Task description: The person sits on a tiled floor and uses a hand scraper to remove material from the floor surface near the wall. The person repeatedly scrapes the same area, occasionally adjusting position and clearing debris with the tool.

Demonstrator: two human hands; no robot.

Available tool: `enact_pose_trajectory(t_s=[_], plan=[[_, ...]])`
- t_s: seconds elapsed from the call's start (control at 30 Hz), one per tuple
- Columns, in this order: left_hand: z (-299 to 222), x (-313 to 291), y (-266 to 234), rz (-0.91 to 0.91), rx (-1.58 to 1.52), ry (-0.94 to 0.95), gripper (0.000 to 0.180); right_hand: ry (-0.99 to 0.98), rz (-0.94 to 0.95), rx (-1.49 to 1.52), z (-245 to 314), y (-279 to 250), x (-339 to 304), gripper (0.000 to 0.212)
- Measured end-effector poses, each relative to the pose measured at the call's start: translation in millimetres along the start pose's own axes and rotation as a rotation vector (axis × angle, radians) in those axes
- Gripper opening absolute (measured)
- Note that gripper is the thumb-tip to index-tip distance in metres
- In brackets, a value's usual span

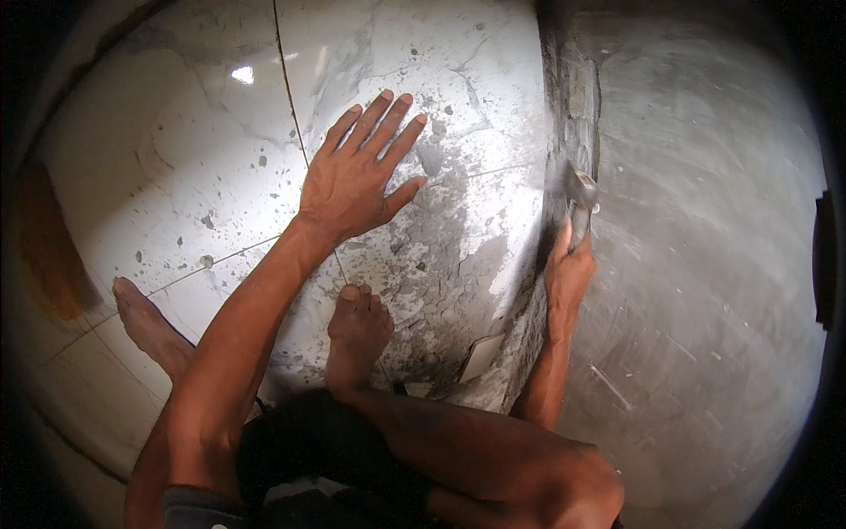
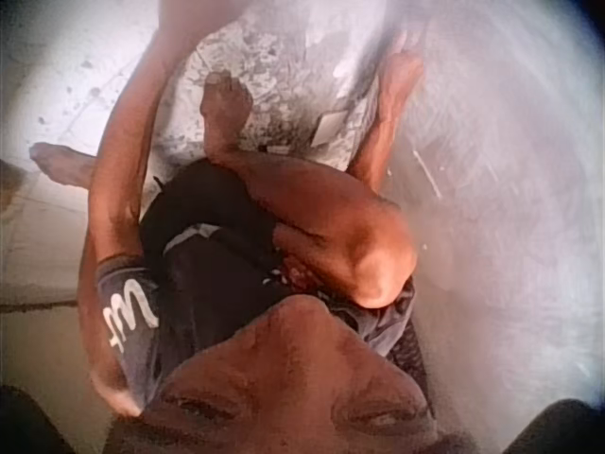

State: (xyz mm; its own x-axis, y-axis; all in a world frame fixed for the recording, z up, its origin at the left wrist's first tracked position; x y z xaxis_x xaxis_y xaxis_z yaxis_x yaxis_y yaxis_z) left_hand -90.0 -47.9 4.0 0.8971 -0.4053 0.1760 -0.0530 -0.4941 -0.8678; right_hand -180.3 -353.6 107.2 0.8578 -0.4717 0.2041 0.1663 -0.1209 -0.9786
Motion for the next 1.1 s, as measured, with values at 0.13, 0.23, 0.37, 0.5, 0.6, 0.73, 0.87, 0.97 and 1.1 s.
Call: enact_pose_trajectory(t_s=[0.13,0.23,0.37,0.5,0.6,0.73,0.87,0.97,1.1], plan=[[3,-2,-1,-0.014,0.010,0.001,0.070,-0.049,-0.048,0.163,23,-13,-6,0.037],[2,-1,-3,-0.021,0.024,0.010,0.070,-0.101,-0.217,0.253,25,-20,-17,0.036],[-1,1,-3,-0.014,0.006,0.016,0.069,-0.031,0.058,-0.066,-2,4,0,0.038],[1,-5,-2,-0.012,0.030,0.014,0.068,0.020,0.024,0.109,28,-20,-12,0.039],[1,-4,1,-0.031,0.035,0.019,0.069,-0.009,-0.122,0.205,29,-26,-19,0.039],[0,1,-2,-0.031,0.022,0.025,0.069,-0.088,0.010,-0.034,-13,5,-5,0.035],[1,-2,-1,-0.015,0.036,0.003,0.068,0.001,0.026,0.088,21,-16,-14,0.041],[-1,-1,-2,-0.023,0.063,0.016,0.068,-0.092,-0.185,0.315,14,-24,-26,0.045],[-1,-1,-2,-0.057,0.046,0.032,0.068,-0.148,0.055,-0.169,-24,12,-18,0.041]])
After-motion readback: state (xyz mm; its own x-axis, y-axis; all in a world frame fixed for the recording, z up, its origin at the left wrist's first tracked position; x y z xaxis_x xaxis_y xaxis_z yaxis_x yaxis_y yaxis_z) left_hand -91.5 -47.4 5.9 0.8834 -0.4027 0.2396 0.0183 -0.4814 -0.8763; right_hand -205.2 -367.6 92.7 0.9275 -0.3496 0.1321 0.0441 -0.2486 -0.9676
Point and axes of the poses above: each hand's wrist, its own x-axis towards the middle knuckle, its own y-axis out of the palm, z = x × y, the point moved 2 cm from there along x, towards the middle knuckle, and after that the axes turned 11 degrees about -z, right-handed, at the moved point
